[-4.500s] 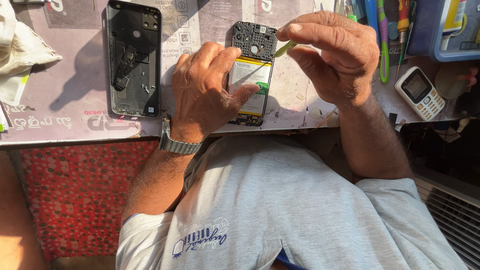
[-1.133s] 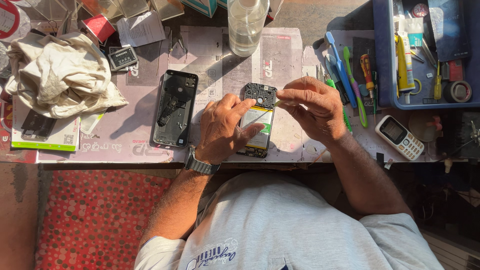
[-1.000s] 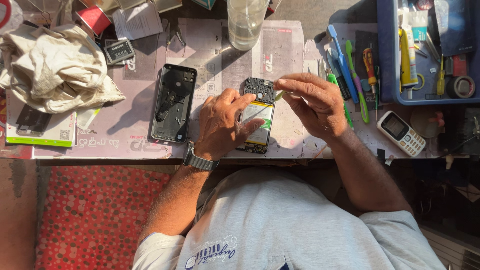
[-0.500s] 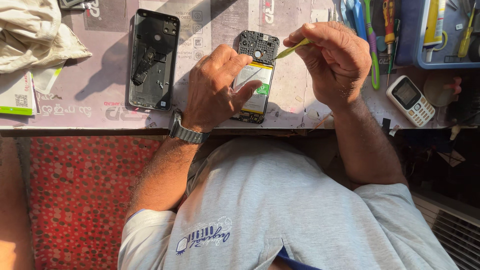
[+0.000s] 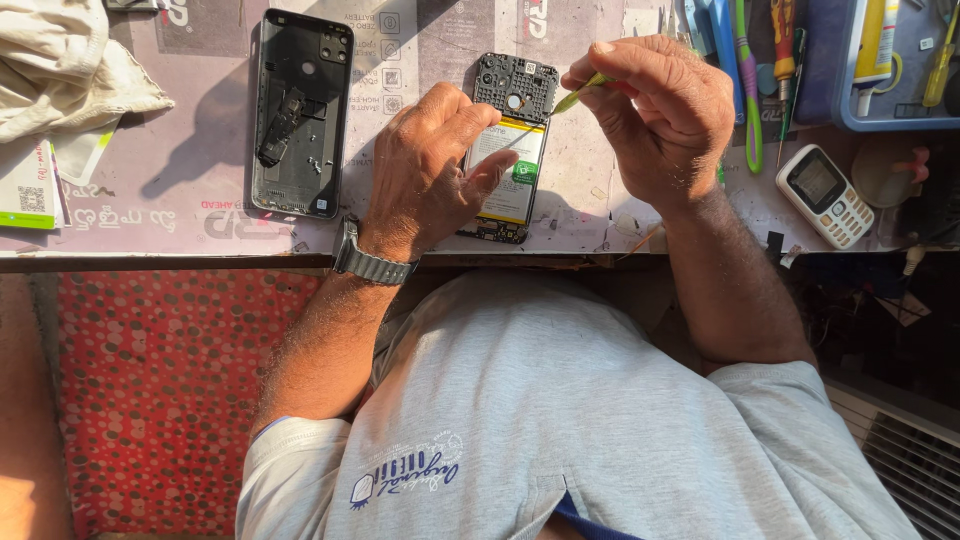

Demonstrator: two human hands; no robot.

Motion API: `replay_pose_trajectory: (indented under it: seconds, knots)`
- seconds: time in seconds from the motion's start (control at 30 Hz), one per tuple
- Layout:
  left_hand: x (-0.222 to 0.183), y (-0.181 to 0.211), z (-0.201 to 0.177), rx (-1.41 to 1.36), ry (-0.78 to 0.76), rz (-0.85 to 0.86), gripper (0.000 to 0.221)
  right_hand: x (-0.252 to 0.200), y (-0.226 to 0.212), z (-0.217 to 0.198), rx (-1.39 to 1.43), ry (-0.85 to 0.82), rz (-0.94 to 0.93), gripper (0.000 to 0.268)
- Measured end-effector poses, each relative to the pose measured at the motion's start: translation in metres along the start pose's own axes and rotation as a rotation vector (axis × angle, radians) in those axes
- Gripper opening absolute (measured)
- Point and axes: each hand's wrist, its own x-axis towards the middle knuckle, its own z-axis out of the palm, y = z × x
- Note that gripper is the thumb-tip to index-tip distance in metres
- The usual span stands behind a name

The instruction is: The person uses a green plastic spudger and a green utility knife to pry and separate components inside a disassembled smartphone. The person works on the battery area and the top edge of the phone, occasionally switching between the two tools.

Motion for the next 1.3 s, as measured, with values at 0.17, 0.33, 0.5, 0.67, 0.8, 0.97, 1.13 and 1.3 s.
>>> replay_pose_trajectory:
  seconds: [0.17, 0.33, 0.5, 0.67, 0.8, 0.97, 1.13, 1.3]
  knots:
    - [-0.002, 0.000, -0.001, -0.016, 0.003, 0.011, 0.043, -0.001, -0.001, -0.002, 0.076, 0.031, 0.015, 0.029]
    - [0.001, 0.000, 0.001, 0.005, 0.006, 0.003, 0.041, -0.005, 0.004, -0.002, 0.044, 0.005, 0.023, 0.030]
    - [0.001, 0.001, -0.001, -0.025, 0.013, 0.015, 0.041, -0.008, 0.008, -0.004, 0.043, 0.032, -0.011, 0.032]
    - [0.000, 0.003, -0.004, -0.062, 0.014, 0.034, 0.037, -0.010, 0.008, -0.002, 0.213, 0.083, 0.002, 0.032]
    - [0.001, 0.003, -0.004, -0.069, 0.030, 0.058, 0.034, -0.009, 0.006, 0.003, 0.241, 0.085, -0.008, 0.034]
    - [0.003, 0.003, 0.000, -0.085, 0.051, 0.062, 0.028, -0.013, 0.005, 0.011, 0.314, 0.079, -0.024, 0.035]
    - [0.000, 0.001, 0.001, -0.137, 0.083, 0.090, 0.019, -0.018, 0.008, 0.024, 0.336, 0.139, 0.068, 0.035]
    - [-0.010, -0.002, -0.006, 0.166, 0.143, 0.045, 0.019, -0.033, 0.026, 0.003, 0.394, 0.289, 0.141, 0.036]
